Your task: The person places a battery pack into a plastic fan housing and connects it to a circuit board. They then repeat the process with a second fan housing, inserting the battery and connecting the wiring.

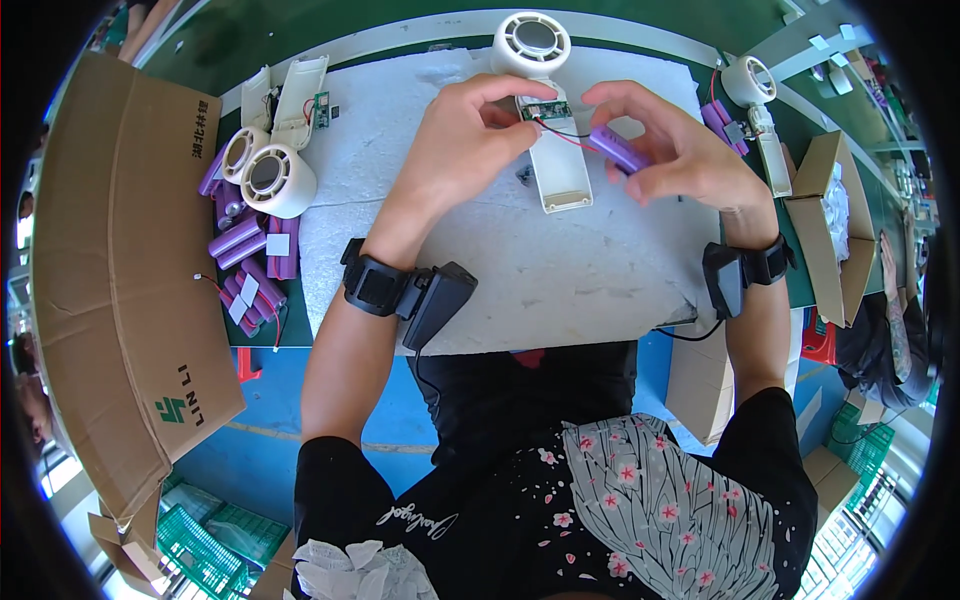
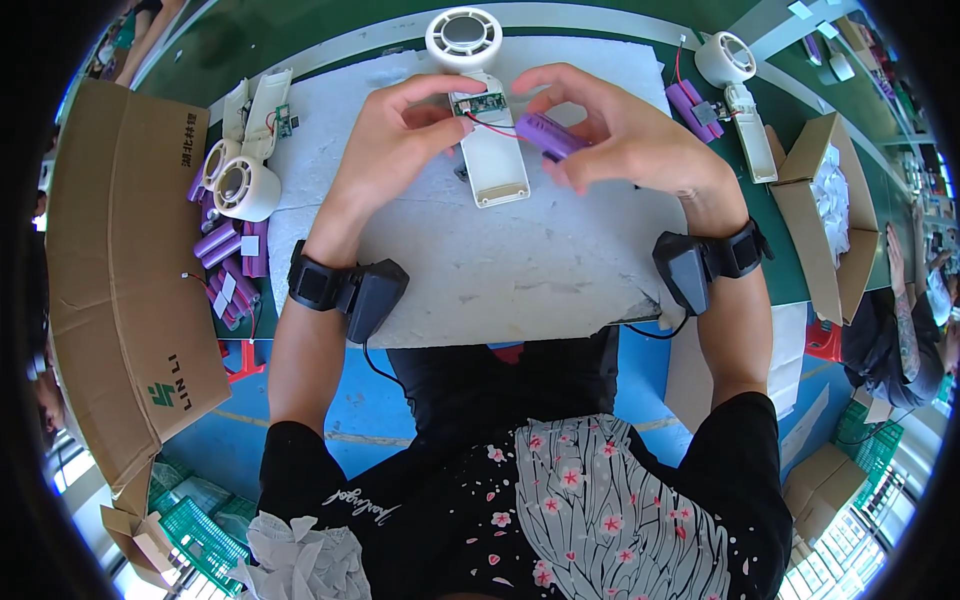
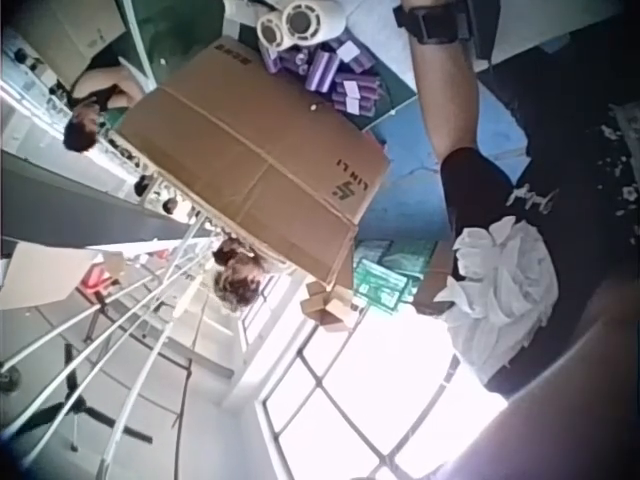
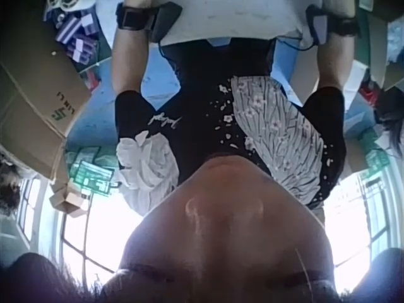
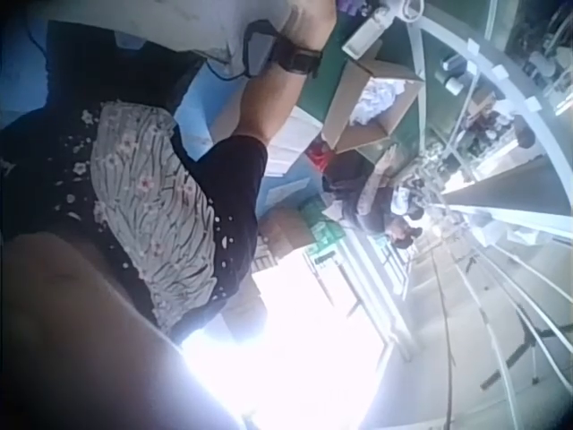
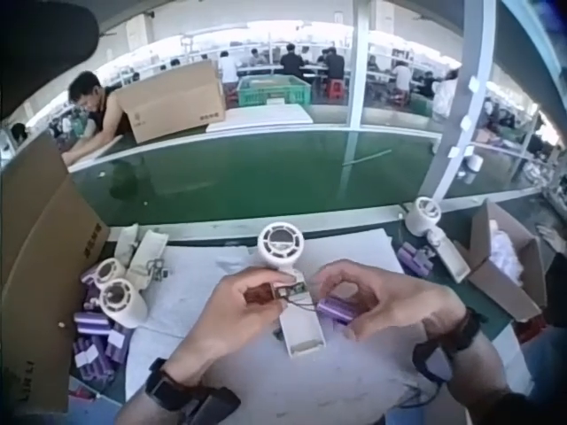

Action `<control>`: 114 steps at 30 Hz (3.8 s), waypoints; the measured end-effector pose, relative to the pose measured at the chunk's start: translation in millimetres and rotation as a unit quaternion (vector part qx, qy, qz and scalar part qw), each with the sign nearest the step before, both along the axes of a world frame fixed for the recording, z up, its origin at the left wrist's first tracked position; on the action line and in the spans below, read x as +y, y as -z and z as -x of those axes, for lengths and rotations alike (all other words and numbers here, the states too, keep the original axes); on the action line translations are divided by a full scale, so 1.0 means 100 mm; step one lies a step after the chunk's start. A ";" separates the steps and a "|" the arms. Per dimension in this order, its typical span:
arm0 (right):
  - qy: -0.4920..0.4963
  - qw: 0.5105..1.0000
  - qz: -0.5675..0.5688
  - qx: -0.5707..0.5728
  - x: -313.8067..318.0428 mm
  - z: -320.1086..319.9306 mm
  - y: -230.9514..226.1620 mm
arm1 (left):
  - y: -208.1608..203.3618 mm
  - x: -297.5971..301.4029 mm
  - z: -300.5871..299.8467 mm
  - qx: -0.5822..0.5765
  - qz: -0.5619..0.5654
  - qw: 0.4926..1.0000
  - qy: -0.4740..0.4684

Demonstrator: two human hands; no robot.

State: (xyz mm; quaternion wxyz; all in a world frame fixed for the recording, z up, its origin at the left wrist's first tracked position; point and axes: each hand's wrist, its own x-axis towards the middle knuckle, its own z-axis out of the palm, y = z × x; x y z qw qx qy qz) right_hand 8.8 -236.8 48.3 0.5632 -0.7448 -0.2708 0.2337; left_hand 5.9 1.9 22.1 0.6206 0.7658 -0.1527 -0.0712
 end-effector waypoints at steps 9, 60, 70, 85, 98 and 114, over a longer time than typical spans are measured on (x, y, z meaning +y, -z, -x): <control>0.190 0.965 0.183 0.010 -0.01 -0.03 -0.20 | 0.04 -0.06 0.02 0.016 -0.022 0.997 -0.067; 0.111 0.837 0.364 -0.393 0.21 0.13 -0.17 | 0.06 -0.06 0.02 -0.028 -0.037 0.997 -0.069; 0.133 0.920 0.208 -0.305 0.03 0.03 -0.13 | 0.08 -0.08 0.03 -0.024 -0.034 0.997 -0.065; 0.421 0.844 0.226 -0.242 -0.93 0.11 -0.48 | 0.16 -0.10 0.02 -0.008 0.031 0.997 -0.075; 0.435 0.800 0.322 -0.258 -0.94 0.06 -0.59 | 0.13 -0.09 0.03 -0.022 0.001 0.996 -0.092; -0.029 0.992 0.120 0.015 0.01 -0.07 -0.12 | 0.04 -0.04 0.04 -0.051 -0.044 0.996 -0.066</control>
